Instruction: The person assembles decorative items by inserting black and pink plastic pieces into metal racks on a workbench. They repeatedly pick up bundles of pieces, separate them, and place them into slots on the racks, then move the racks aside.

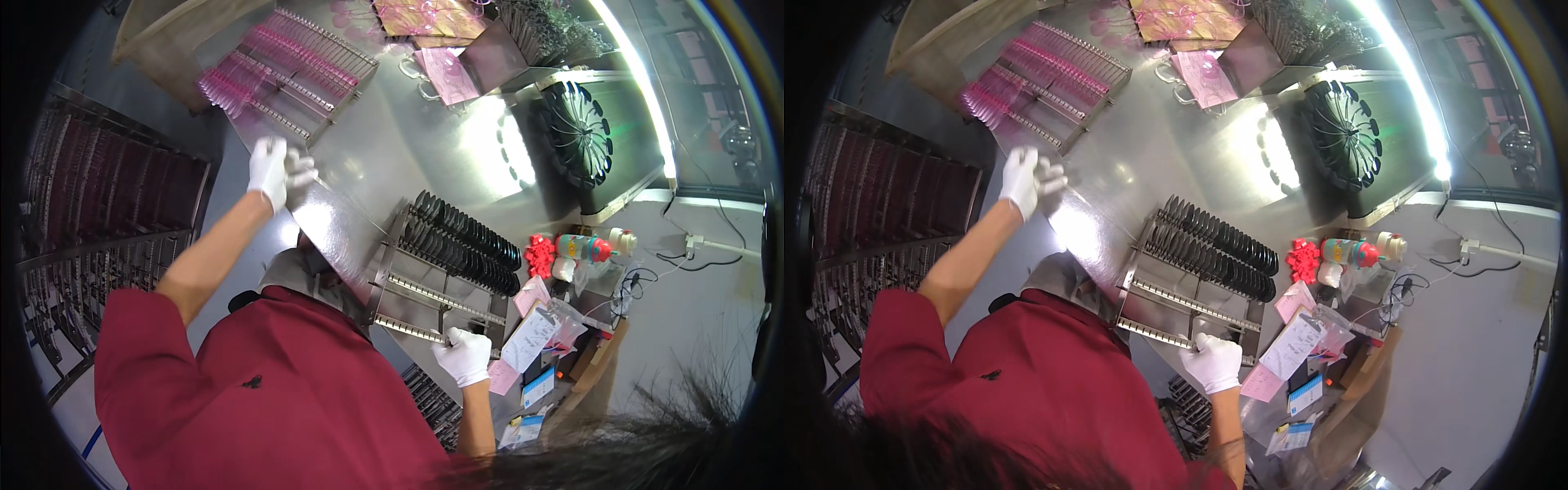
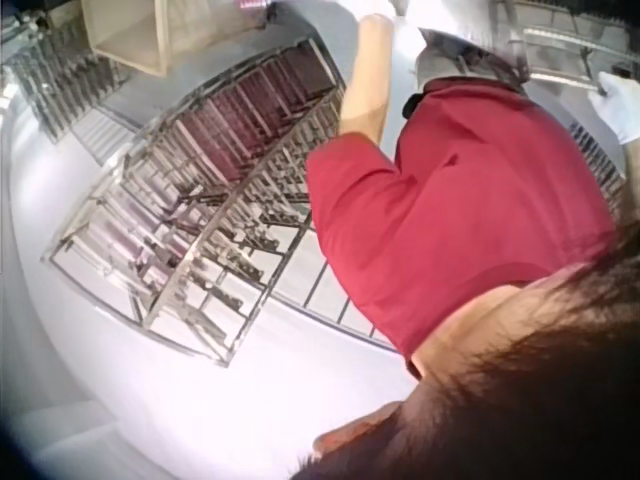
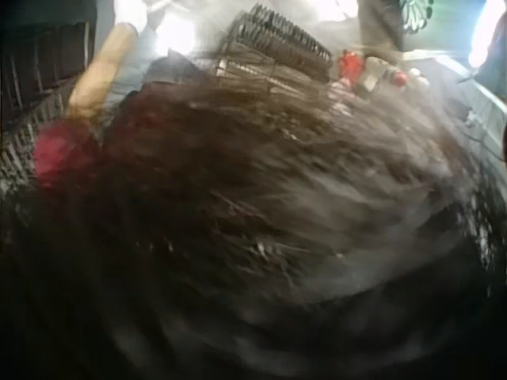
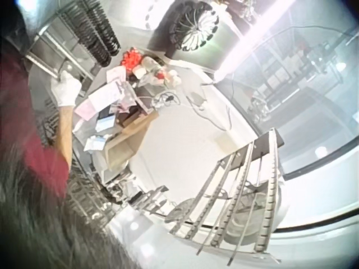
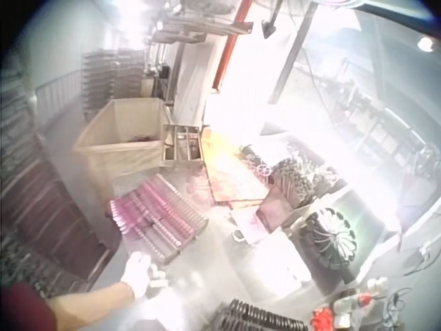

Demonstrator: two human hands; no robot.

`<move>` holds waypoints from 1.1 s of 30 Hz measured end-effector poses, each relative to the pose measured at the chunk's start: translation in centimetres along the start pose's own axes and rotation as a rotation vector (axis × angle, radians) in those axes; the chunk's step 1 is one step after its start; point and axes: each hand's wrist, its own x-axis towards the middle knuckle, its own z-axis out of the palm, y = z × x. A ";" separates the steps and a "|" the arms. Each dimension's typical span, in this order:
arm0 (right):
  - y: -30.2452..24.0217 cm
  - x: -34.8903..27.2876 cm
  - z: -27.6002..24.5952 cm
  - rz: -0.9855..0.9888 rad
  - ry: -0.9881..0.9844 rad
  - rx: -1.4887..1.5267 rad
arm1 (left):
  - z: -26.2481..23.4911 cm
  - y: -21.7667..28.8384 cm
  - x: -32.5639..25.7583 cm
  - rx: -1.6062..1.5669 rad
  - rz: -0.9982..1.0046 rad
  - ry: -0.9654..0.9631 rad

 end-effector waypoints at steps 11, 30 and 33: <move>-0.4 1.3 -2.1 -0.087 -0.031 -0.037 | 2.6 -10.6 -8.7 0.268 -0.064 -0.275; 6.2 12.0 -3.6 0.128 0.376 0.178 | 5.7 -7.1 -4.0 1.602 0.652 -0.598; 14.7 23.6 -3.6 0.167 0.584 0.214 | 5.8 -7.9 -4.4 1.571 0.616 -0.534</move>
